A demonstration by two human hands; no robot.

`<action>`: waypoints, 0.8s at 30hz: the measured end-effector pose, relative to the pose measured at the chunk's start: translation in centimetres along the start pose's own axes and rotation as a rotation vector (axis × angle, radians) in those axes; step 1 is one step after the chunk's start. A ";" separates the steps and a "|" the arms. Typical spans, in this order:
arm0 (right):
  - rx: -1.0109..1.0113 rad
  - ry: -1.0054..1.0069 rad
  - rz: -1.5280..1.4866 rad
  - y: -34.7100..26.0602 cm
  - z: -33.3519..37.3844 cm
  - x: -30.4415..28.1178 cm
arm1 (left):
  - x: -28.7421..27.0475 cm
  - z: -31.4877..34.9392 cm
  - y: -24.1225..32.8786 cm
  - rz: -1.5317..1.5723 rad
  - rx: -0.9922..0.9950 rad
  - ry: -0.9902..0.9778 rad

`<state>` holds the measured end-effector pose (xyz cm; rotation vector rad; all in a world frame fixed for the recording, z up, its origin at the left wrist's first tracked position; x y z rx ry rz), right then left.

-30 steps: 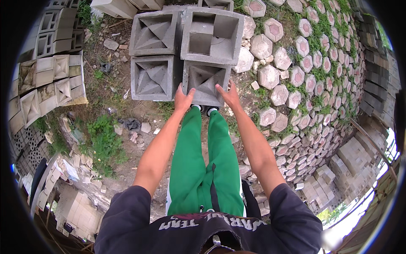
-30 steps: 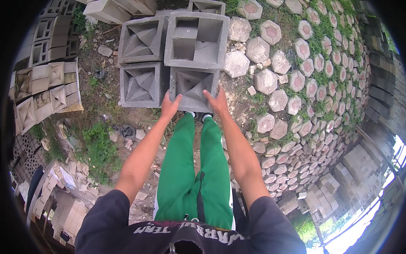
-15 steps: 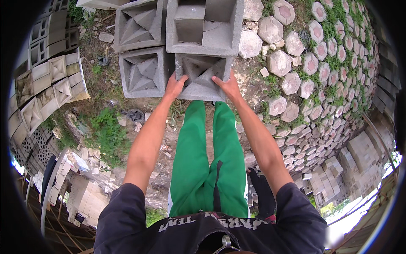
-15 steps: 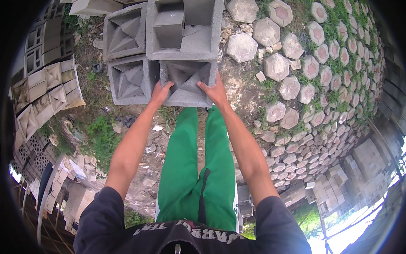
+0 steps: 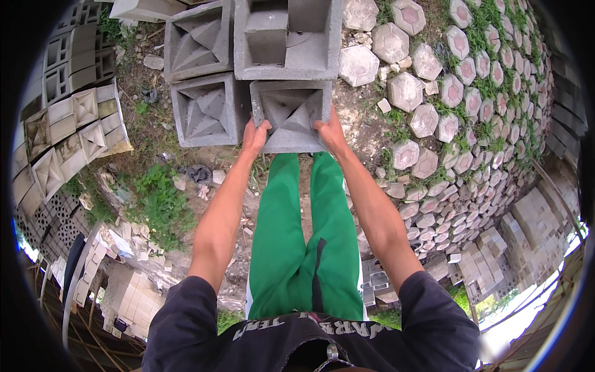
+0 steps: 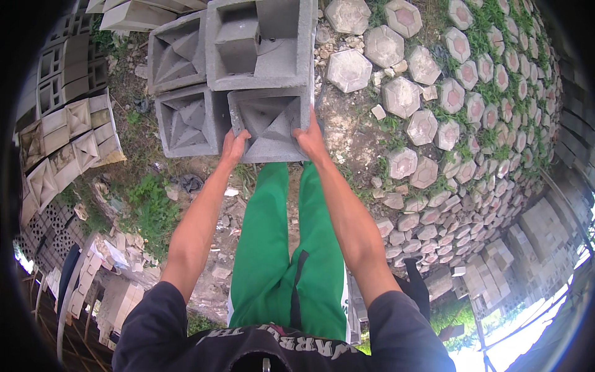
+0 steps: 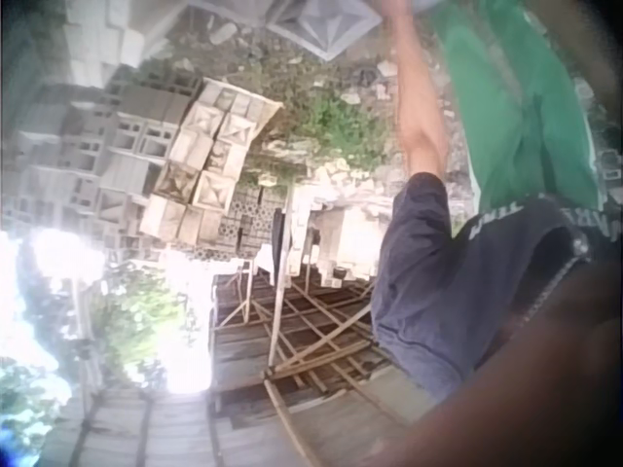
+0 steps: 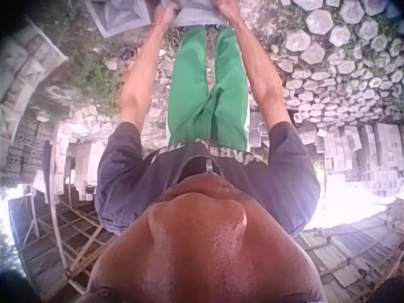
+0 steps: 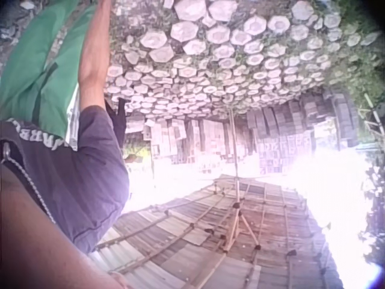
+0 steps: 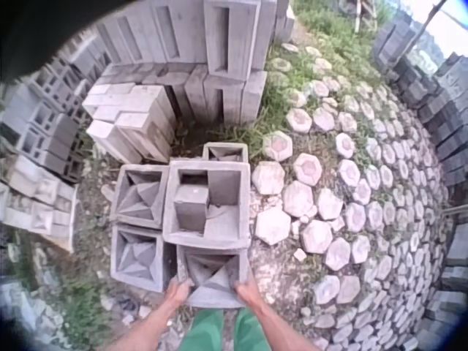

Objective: The person stacks several concrete ventilation blocks one at a time onto a pile on the ground.

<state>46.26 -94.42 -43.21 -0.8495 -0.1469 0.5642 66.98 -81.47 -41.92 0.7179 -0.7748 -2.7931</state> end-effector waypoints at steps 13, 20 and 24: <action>0.120 -0.082 -0.076 0.8 2.1 -1.1 | 2.9 4.0 -2.7 0.364 -0.020 0.109; 0.131 -0.137 -0.026 0.3 1.3 -1.9 | 2.5 3.7 -3.0 0.610 0.014 0.042; 0.110 -0.123 -0.088 0.7 0.6 -1.6 | 3.0 1.8 -4.6 0.804 -0.033 0.000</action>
Point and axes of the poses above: each hand's wrist, its own z-axis away from the middle knuckle, its own x-axis out of the palm, y = z × x, the point moved 5 cm from there along -z, towards the middle knuckle, and after that the axes turned 4 degrees about y, right-handed, at the moved point
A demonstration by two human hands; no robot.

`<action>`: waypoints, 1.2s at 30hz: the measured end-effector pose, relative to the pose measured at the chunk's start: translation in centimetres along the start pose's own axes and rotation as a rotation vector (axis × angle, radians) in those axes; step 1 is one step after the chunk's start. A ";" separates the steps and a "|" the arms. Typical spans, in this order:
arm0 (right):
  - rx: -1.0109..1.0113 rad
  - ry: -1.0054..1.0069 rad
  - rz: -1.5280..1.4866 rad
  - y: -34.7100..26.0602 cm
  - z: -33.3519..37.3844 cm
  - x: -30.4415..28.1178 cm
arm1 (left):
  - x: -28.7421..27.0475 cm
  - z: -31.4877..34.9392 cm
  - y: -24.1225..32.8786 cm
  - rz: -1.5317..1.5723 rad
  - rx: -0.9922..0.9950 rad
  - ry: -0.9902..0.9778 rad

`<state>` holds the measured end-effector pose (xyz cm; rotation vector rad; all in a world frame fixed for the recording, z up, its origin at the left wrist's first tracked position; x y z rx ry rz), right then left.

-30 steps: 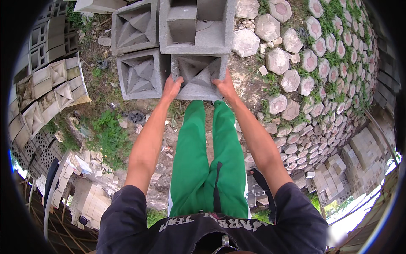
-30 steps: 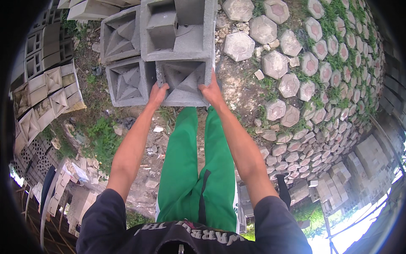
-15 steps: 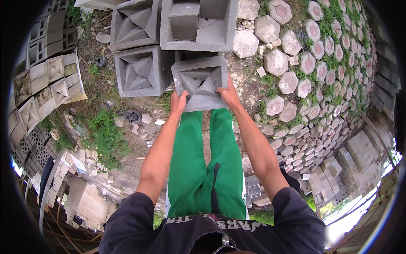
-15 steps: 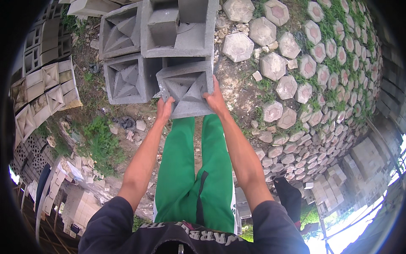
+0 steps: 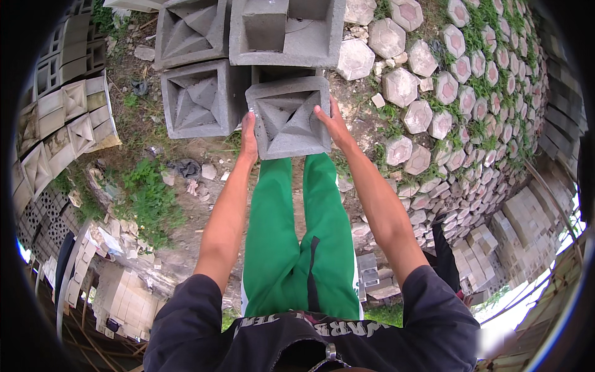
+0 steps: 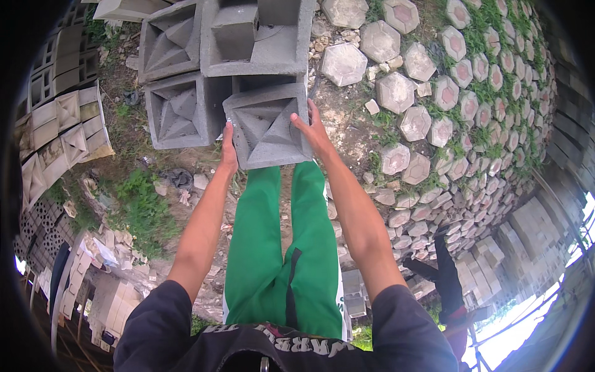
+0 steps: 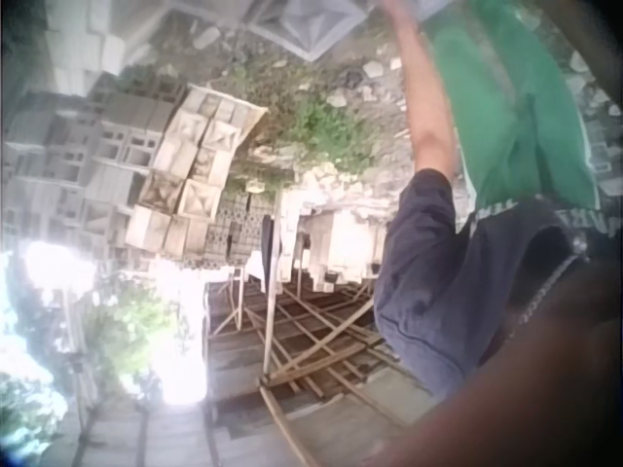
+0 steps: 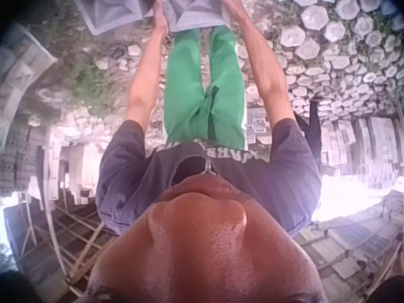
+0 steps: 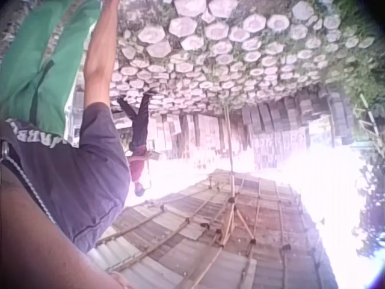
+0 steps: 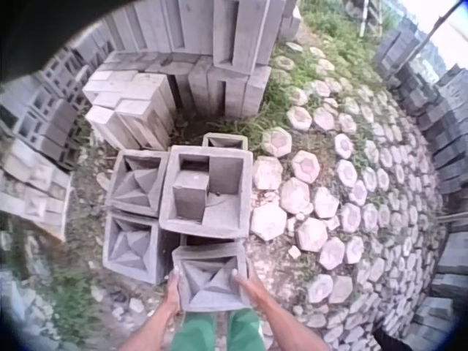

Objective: The person stacks several concrete ventilation blocks one at a time onto a pile on the ground.

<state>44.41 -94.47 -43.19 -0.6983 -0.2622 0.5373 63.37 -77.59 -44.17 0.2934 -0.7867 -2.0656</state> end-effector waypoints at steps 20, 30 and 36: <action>0.154 0.119 -0.114 3.2 10.6 -1.6 | -1.6 10.4 -3.3 0.092 -0.080 0.071; 0.152 0.119 -0.132 -5.2 26.2 -3.7 | 1.2 26.0 2.5 0.285 -0.243 -0.016; 0.014 0.051 -0.107 -15.2 31.1 -3.8 | 3.4 30.9 10.1 0.312 -0.108 -0.114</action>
Point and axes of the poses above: each hand's wrist, its own z-axis away from the middle knuckle, its own x-axis out of the palm, y = z × x, the point moved 5 cm from there along -z, towards the middle knuckle, and after that the axes turned 4 degrees about y, right-handed, at the moved point
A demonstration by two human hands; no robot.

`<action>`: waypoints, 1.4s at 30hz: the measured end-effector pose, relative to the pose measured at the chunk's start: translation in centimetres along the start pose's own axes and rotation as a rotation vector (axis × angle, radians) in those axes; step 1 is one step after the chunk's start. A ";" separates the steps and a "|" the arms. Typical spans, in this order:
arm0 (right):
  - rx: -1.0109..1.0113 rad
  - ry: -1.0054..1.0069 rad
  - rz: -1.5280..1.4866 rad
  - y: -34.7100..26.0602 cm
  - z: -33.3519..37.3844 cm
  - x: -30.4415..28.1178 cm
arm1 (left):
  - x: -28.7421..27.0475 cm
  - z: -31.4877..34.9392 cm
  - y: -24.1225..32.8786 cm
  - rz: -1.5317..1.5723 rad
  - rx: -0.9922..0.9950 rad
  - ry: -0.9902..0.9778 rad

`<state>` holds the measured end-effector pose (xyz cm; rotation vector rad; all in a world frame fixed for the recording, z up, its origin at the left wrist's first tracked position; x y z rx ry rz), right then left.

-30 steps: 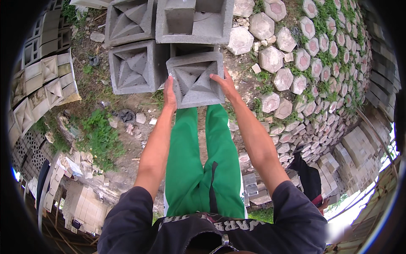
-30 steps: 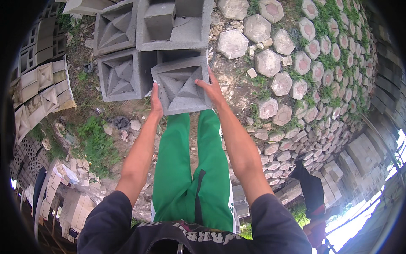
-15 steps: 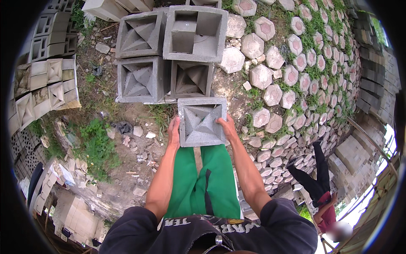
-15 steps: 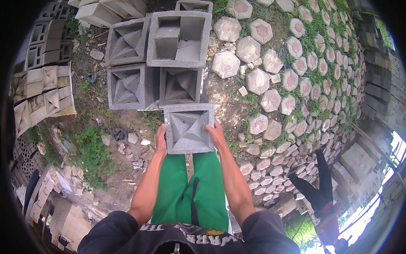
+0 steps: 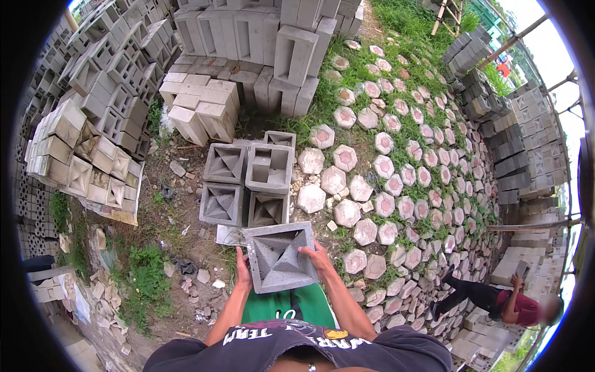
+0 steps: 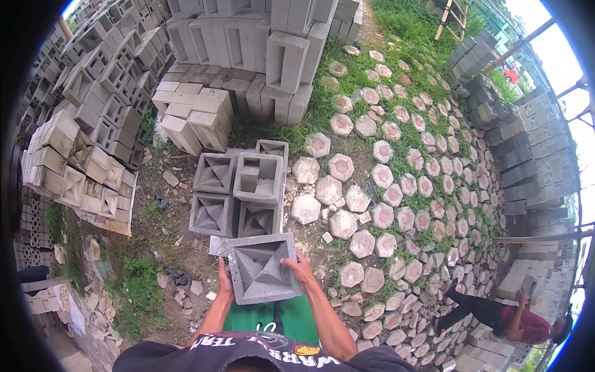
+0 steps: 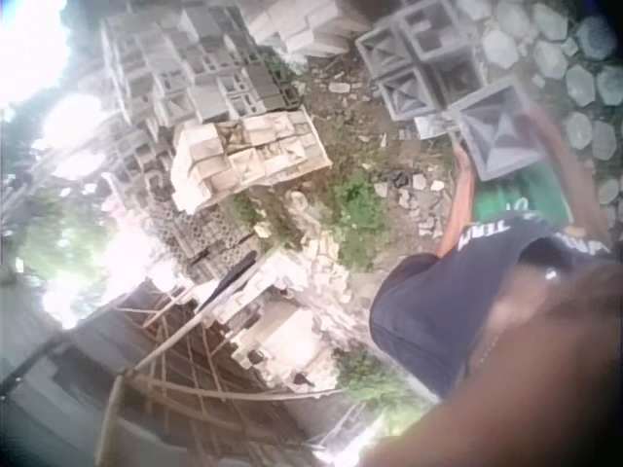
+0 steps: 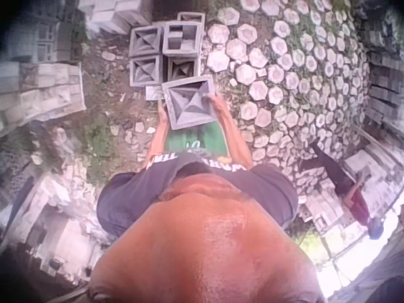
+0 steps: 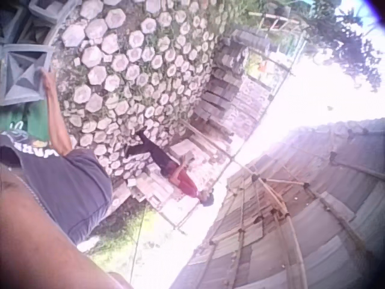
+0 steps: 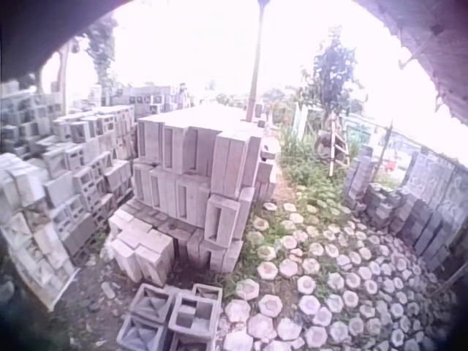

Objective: The person stacks several concrete ventilation blocks one at a time onto a pile on the ground.

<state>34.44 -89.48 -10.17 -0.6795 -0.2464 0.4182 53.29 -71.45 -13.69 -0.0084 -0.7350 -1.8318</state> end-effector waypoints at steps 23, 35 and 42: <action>-0.006 -0.749 0.125 -5.3 9.0 15.8 | -6.0 18.2 4.7 0.481 0.628 -0.028; 0.224 -1.021 0.394 4.9 20.9 30.0 | -20.1 30.9 -3.8 0.811 0.800 0.363; 0.349 -1.356 0.488 12.2 24.7 36.8 | -24.5 36.4 -8.6 1.084 1.004 0.416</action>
Point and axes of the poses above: each hand's wrist, its own z-axis away from the middle knuckle, its own x-axis out of the palm, y = z × x, the point moved 5 cm from there along -z, towards the middle knuckle, and after that the axes turned 4 degrees about y, right-handed, at the moved point
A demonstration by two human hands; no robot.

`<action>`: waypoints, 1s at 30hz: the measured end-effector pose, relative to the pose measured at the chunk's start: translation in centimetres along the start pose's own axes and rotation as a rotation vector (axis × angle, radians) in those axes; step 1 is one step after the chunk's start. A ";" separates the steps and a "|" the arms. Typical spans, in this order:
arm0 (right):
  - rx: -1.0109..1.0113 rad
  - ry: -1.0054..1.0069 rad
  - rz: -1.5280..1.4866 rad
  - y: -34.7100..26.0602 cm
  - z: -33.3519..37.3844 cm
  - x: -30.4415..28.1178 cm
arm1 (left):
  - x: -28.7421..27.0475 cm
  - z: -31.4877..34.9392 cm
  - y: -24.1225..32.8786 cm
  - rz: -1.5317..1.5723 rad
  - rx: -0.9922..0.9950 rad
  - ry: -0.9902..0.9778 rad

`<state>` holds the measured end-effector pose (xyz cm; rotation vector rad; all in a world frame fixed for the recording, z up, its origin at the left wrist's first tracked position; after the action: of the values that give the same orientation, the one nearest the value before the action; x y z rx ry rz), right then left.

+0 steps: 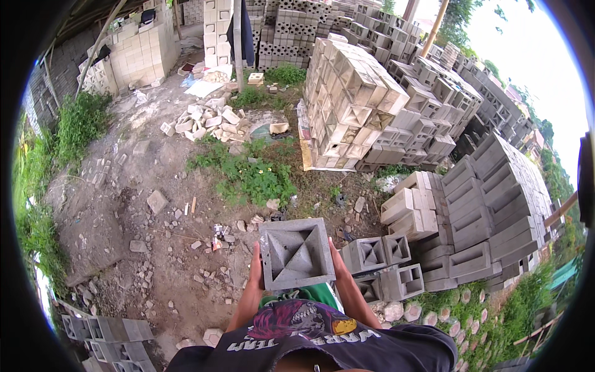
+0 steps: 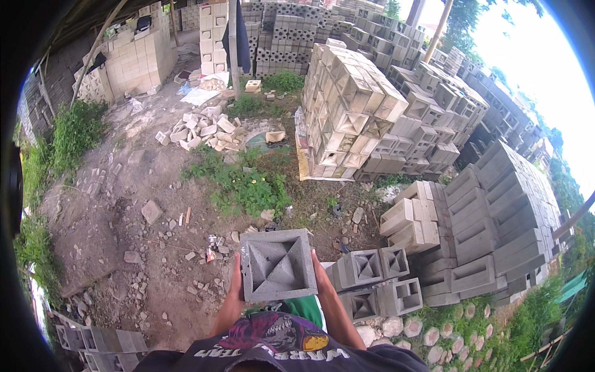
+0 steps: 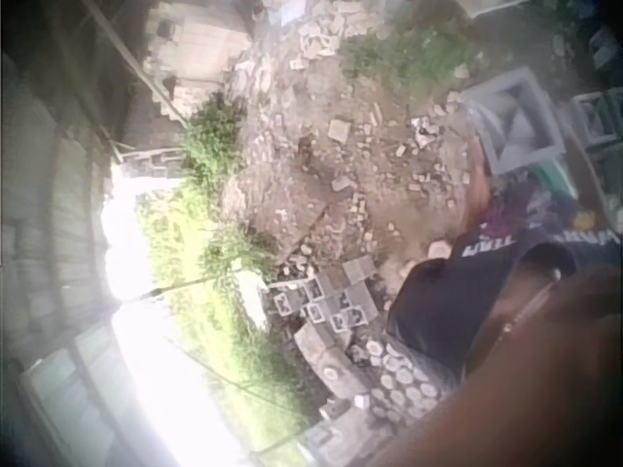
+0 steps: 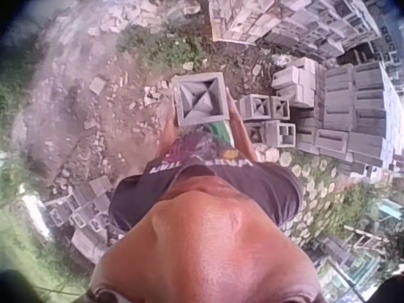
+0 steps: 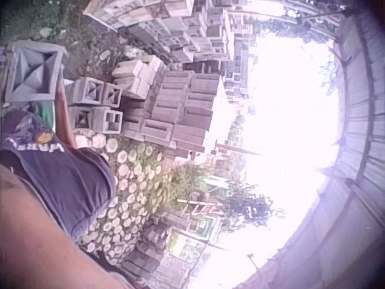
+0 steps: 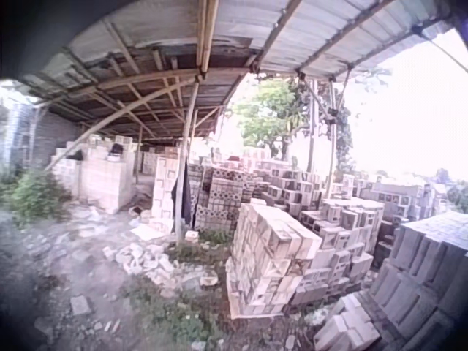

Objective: The person stacks several concrete ventilation blocks one at a time onto a pile on the ground.

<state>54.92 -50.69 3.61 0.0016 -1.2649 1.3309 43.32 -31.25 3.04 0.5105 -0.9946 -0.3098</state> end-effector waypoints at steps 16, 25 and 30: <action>0.383 -0.290 0.632 5.3 -18.2 13.0 | -9.4 1.7 7.7 0.226 0.457 0.484; 0.634 -0.529 0.695 8.5 -24.3 22.3 | -10.6 3.1 11.6 0.323 0.683 0.828; 0.737 -0.719 0.790 14.4 -24.3 28.5 | -14.3 6.6 11.3 0.383 0.836 0.986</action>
<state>53.49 -10.63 3.78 0.5971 -1.3158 2.5879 30.47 -16.78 1.87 1.0628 -0.1818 0.6992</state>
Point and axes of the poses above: each hand's wrist, its own z-axis away from the middle knuckle, its own x-axis out of the palm, y = z × x, the point moved 5 cm from there along -z, towards the middle knuckle, and after that the axes turned 4 degrees about y, right-handed, at the moved point
